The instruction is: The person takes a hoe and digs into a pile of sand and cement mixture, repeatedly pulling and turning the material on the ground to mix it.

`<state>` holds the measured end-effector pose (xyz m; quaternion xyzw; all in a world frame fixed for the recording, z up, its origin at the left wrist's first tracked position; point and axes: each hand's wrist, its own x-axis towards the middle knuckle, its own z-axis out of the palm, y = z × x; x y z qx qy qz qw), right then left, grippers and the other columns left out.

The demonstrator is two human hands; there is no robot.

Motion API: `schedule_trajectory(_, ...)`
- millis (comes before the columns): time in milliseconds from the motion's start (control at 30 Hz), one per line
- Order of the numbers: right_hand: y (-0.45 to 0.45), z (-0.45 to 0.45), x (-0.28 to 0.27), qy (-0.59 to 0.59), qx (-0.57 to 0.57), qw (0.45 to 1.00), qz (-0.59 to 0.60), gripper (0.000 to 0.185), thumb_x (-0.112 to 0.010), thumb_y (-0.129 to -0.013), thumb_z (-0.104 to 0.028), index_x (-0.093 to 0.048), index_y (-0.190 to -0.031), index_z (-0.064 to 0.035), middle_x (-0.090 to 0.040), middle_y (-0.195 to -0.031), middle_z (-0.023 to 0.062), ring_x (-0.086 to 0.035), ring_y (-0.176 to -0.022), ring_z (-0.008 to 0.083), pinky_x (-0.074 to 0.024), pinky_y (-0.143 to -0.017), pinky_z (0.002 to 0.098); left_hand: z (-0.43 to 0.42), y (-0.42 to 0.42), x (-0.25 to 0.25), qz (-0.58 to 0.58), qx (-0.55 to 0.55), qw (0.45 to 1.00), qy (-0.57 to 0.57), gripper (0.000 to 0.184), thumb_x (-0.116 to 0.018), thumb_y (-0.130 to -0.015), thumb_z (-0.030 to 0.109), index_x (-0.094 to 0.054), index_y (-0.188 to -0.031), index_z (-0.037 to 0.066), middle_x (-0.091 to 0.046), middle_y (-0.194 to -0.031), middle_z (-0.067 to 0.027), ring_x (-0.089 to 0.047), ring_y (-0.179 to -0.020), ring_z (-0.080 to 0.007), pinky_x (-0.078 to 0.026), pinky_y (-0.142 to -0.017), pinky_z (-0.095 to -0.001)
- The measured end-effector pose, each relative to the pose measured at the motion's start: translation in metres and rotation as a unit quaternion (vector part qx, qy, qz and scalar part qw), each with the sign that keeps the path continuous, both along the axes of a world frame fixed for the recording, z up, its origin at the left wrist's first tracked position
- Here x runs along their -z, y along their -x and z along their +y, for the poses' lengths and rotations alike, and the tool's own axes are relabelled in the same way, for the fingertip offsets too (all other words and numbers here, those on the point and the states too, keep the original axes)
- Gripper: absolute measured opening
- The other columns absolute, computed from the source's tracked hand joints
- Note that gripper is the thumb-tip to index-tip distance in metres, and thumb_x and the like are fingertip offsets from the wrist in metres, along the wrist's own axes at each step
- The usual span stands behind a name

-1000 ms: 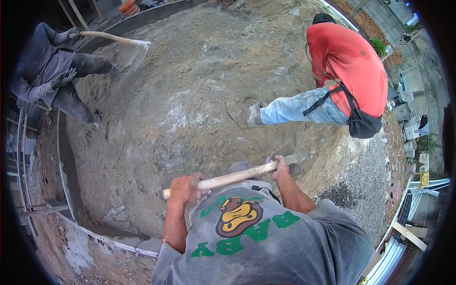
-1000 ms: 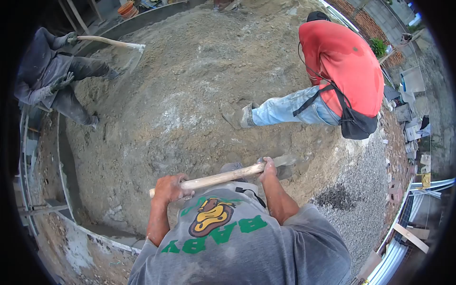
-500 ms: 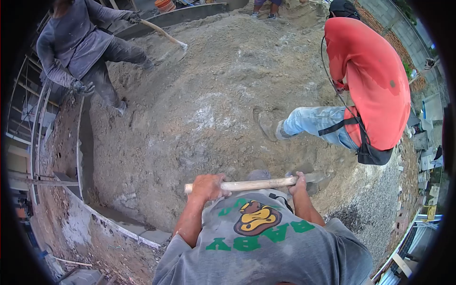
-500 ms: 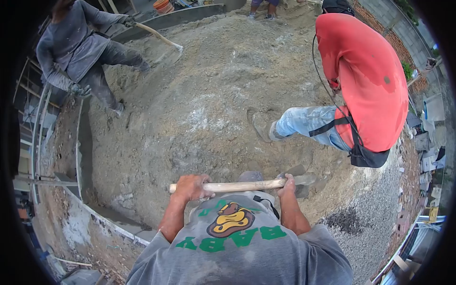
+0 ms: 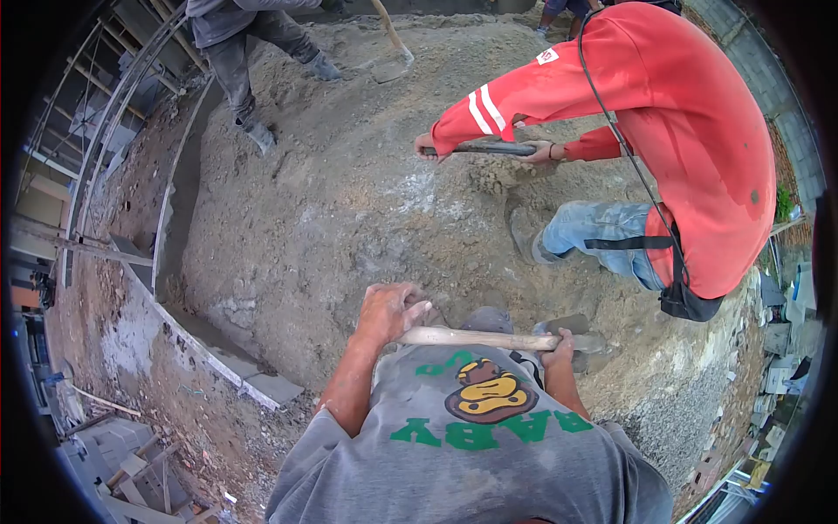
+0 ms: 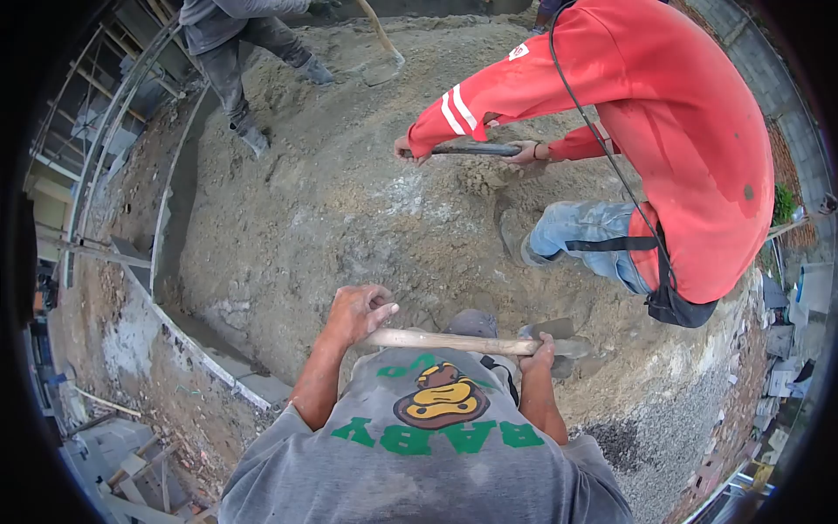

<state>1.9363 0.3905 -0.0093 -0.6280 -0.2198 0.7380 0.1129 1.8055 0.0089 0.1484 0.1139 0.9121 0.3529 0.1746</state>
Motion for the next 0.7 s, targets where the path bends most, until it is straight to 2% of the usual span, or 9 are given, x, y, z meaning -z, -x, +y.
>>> schedule_trajectory(100,0.003,-0.003,0.004,-0.004,-0.009,1.0,-0.004,0.037,-0.055,-0.077,-0.021,-0.04,-0.107,-0.0066,-0.047,-0.081,0.0087,-0.053,-0.071,0.025,-0.0518,-0.072,0.0461,-0.009,-0.011,-0.011,0.011,-0.014,0.999,0.038,0.034,-0.064,-0.079,0.042,-0.065,-0.095,0.013,-0.067,-0.091,-0.0068,-0.06,-0.095,-0.0249,-0.031,-0.098,-0.043)
schedule_trajectory(200,0.002,0.001,0.012,-0.007,-0.015,1.0,0.003,0.037,-0.056,-0.075,-0.021,-0.041,-0.106,-0.0067,-0.047,-0.083,0.0089,-0.052,-0.072,0.0247,-0.0514,-0.074,0.0459,-0.021,-0.026,-0.017,0.084,-0.06,0.99,0.1,0.045,-0.066,-0.075,0.049,-0.065,-0.102,0.013,-0.064,-0.101,-0.0074,-0.057,-0.104,-0.0249,-0.024,-0.106,-0.0452)
schedule_trajectory(300,0.002,0.002,0.014,-0.01,-0.008,1.0,0.013,0.035,-0.058,-0.073,-0.023,-0.043,-0.101,-0.0078,-0.047,-0.085,0.0081,-0.051,-0.074,0.0239,-0.0505,-0.077,0.0451,-0.039,-0.037,-0.021,0.087,-0.068,0.989,0.098,0.055,-0.07,-0.07,0.051,-0.063,-0.11,0.014,-0.06,-0.112,-0.0071,-0.053,-0.11,-0.0271,-0.026,-0.107,-0.0452)
schedule_trajectory(400,0.011,-0.001,0.005,-0.011,-0.006,1.0,0.015,0.036,-0.056,-0.076,-0.023,-0.042,-0.104,-0.0065,-0.047,-0.088,0.0094,-0.052,-0.076,0.0261,-0.0501,-0.077,0.0465,-0.055,-0.04,-0.01,0.059,-0.046,0.997,-0.011,0.059,-0.074,-0.066,0.047,-0.061,-0.113,0.013,-0.057,-0.117,-0.0092,-0.052,-0.112,-0.0297,-0.036,-0.101,-0.0426)
schedule_trajectory(500,0.022,0.001,0.004,-0.008,-0.004,1.0,0.008,0.038,-0.055,-0.078,-0.024,-0.041,-0.108,-0.0061,-0.047,-0.091,0.0113,-0.054,-0.078,0.0296,-0.0498,-0.076,0.0491,-0.054,-0.034,-0.012,0.062,-0.057,0.995,-0.044,0.06,-0.078,-0.063,0.042,-0.062,-0.113,0.014,-0.059,-0.114,-0.0081,-0.053,-0.109,-0.0292,-0.044,-0.093,-0.0388)
schedule_trajectory(700,0.054,0.002,-0.022,-0.035,-0.017,0.999,0.027,0.036,-0.056,-0.078,-0.023,-0.042,-0.107,-0.0062,-0.049,-0.095,0.0108,-0.054,-0.081,0.0297,-0.0494,-0.078,0.0487,-0.057,-0.016,-0.01,0.061,-0.059,0.995,-0.048,0.059,-0.08,-0.061,0.042,-0.064,-0.108,0.01,-0.059,-0.112,-0.012,-0.054,-0.109,-0.0293,-0.043,-0.093,-0.0384)
